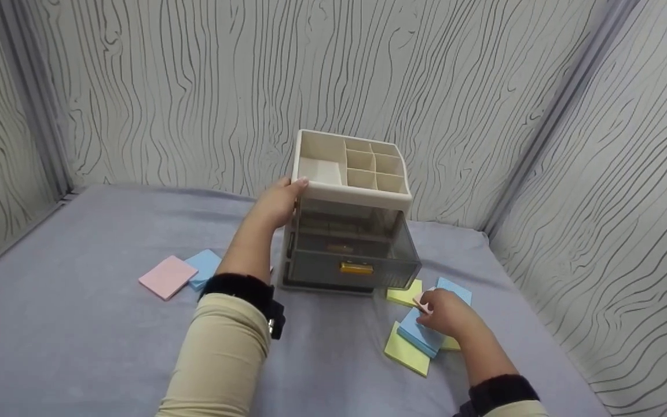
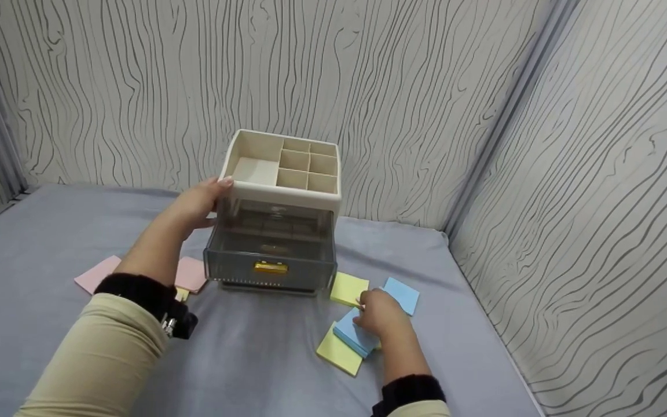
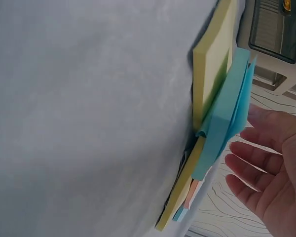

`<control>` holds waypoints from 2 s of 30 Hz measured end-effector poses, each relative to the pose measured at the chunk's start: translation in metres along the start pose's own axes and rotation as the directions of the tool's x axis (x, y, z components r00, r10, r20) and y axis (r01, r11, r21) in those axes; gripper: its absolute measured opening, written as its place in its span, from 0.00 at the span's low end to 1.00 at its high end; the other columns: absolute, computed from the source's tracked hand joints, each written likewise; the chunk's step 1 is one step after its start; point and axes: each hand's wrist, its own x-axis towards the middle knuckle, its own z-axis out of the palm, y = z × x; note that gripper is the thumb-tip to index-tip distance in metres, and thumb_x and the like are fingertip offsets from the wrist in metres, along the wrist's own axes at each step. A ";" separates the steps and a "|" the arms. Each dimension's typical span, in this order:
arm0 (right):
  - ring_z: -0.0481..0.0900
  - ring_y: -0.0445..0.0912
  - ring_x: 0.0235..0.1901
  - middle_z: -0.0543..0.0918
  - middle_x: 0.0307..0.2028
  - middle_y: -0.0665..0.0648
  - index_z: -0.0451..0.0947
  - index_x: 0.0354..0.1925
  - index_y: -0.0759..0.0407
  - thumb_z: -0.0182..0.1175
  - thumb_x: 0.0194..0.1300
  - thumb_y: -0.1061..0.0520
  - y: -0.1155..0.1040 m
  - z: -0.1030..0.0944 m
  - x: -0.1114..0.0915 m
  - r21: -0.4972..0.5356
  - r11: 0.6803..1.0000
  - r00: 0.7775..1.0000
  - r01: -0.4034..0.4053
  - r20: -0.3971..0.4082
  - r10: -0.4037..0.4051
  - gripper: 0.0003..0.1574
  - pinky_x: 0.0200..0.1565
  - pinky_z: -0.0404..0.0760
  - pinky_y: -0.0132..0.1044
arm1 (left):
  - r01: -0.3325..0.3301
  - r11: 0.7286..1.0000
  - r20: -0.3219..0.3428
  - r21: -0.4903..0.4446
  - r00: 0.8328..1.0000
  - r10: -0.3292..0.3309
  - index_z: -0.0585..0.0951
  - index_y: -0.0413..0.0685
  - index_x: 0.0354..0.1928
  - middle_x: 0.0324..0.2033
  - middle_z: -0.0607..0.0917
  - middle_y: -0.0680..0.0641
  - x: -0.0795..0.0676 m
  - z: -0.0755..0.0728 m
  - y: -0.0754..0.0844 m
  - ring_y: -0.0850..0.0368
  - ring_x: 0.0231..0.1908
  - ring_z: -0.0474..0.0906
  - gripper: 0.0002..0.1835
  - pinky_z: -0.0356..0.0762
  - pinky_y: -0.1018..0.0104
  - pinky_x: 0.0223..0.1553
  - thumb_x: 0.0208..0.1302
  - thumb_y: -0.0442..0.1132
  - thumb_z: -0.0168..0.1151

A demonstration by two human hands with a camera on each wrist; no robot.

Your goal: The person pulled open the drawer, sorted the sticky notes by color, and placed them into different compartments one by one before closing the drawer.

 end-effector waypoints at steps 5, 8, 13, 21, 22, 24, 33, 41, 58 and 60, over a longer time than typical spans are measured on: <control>0.74 0.47 0.31 0.78 0.30 0.55 0.79 0.33 0.60 0.69 0.47 0.60 -0.003 0.004 0.002 -0.005 1.000 0.999 -0.024 0.034 0.024 0.13 0.39 0.76 0.46 | -0.003 1.000 0.006 0.003 1.000 0.003 0.60 0.52 0.67 0.61 0.69 0.44 0.001 0.001 0.000 0.45 0.61 0.63 0.31 0.57 0.47 0.61 0.68 0.59 0.39; 0.74 0.47 0.32 0.79 0.31 0.54 0.79 0.33 0.61 0.71 0.46 0.58 -0.004 0.005 0.002 0.010 0.999 0.997 -0.049 0.055 0.049 0.15 0.40 0.76 0.46 | -0.018 1.000 0.011 -0.007 1.000 0.018 0.61 0.51 0.66 0.59 0.71 0.43 0.001 0.001 0.000 0.46 0.59 0.65 0.30 0.59 0.49 0.60 0.68 0.58 0.40; 0.75 0.47 0.35 0.81 0.36 0.55 0.78 0.40 0.62 0.72 0.45 0.53 -0.006 0.005 0.001 0.040 0.993 0.987 -0.110 0.119 0.105 0.24 0.44 0.75 0.48 | -0.010 1.000 0.012 -0.012 1.000 0.010 0.61 0.51 0.66 0.57 0.72 0.43 0.002 0.001 -0.001 0.46 0.58 0.66 0.30 0.60 0.49 0.59 0.68 0.59 0.40; 0.73 0.53 0.47 0.78 0.46 0.59 0.73 0.52 0.63 0.74 0.41 0.48 -0.012 0.004 -0.002 -0.043 0.997 0.984 -0.062 0.163 0.068 0.41 0.52 0.69 0.52 | -0.022 1.000 -0.018 0.003 1.000 0.022 0.62 0.53 0.66 0.58 0.72 0.44 0.000 0.001 0.000 0.45 0.60 0.64 0.29 0.57 0.46 0.60 0.68 0.59 0.39; 0.72 0.53 0.47 0.77 0.45 0.60 0.72 0.53 0.64 0.74 0.40 0.48 -0.013 0.004 -0.002 -0.059 0.997 0.984 -0.054 0.164 0.063 0.43 0.52 0.69 0.52 | -0.022 1.000 -0.019 0.003 1.000 0.023 0.61 0.53 0.66 0.58 0.72 0.44 0.000 0.001 0.000 0.45 0.60 0.64 0.29 0.57 0.46 0.60 0.68 0.59 0.39; 0.71 0.53 0.46 0.76 0.45 0.60 0.71 0.55 0.64 0.75 0.39 0.47 -0.014 0.005 -0.002 -0.081 0.996 0.986 -0.046 0.159 0.059 0.46 0.51 0.69 0.52 | -0.018 1.000 -0.017 -0.001 1.000 0.018 0.61 0.54 0.66 0.58 0.71 0.44 0.000 0.001 -0.001 0.46 0.60 0.64 0.29 0.57 0.46 0.60 0.68 0.59 0.39; 0.73 0.55 0.44 0.71 0.47 0.61 0.71 0.54 0.57 0.77 0.31 0.42 -0.020 0.004 -0.002 -0.157 0.987 0.996 -0.019 0.079 0.032 0.51 0.45 0.72 0.55 | -0.007 1.000 -0.018 -0.012 1.000 0.007 0.62 0.54 0.65 0.58 0.72 0.44 0.000 0.001 -0.002 0.46 0.59 0.66 0.30 0.59 0.47 0.59 0.67 0.60 0.40; 0.73 0.56 0.50 0.76 0.48 0.62 0.70 0.55 0.57 0.75 0.39 0.57 -0.022 -0.001 -0.003 -0.079 0.996 0.997 0.048 0.060 -0.044 0.43 0.50 0.72 0.51 | -0.040 0.999 0.007 0.022 0.999 0.040 0.61 0.51 0.66 0.58 0.72 0.43 0.001 -0.002 0.000 0.45 0.61 0.63 0.30 0.57 0.48 0.61 0.68 0.59 0.39; 0.74 0.51 0.40 0.78 0.42 0.57 0.76 0.41 0.53 0.59 0.52 0.69 -0.012 -0.047 -0.015 0.058 0.981 0.983 0.184 -0.009 -0.184 0.18 0.36 0.76 0.45 | -0.011 1.000 0.002 -0.022 1.000 0.011 0.60 0.54 0.67 0.62 0.68 0.44 0.002 -0.001 -0.001 0.45 0.62 0.60 0.31 0.54 0.45 0.61 0.67 0.59 0.41; 0.73 0.52 0.42 0.78 0.44 0.59 0.75 0.43 0.53 0.58 0.55 0.68 -0.015 -0.060 -0.017 0.064 0.985 0.987 0.158 -0.021 -0.157 0.17 0.37 0.76 0.47 | -0.009 1.000 0.002 -0.029 1.000 0.009 0.60 0.53 0.67 0.61 0.68 0.44 0.002 -0.001 -0.002 0.45 0.62 0.62 0.31 0.55 0.46 0.61 0.67 0.60 0.41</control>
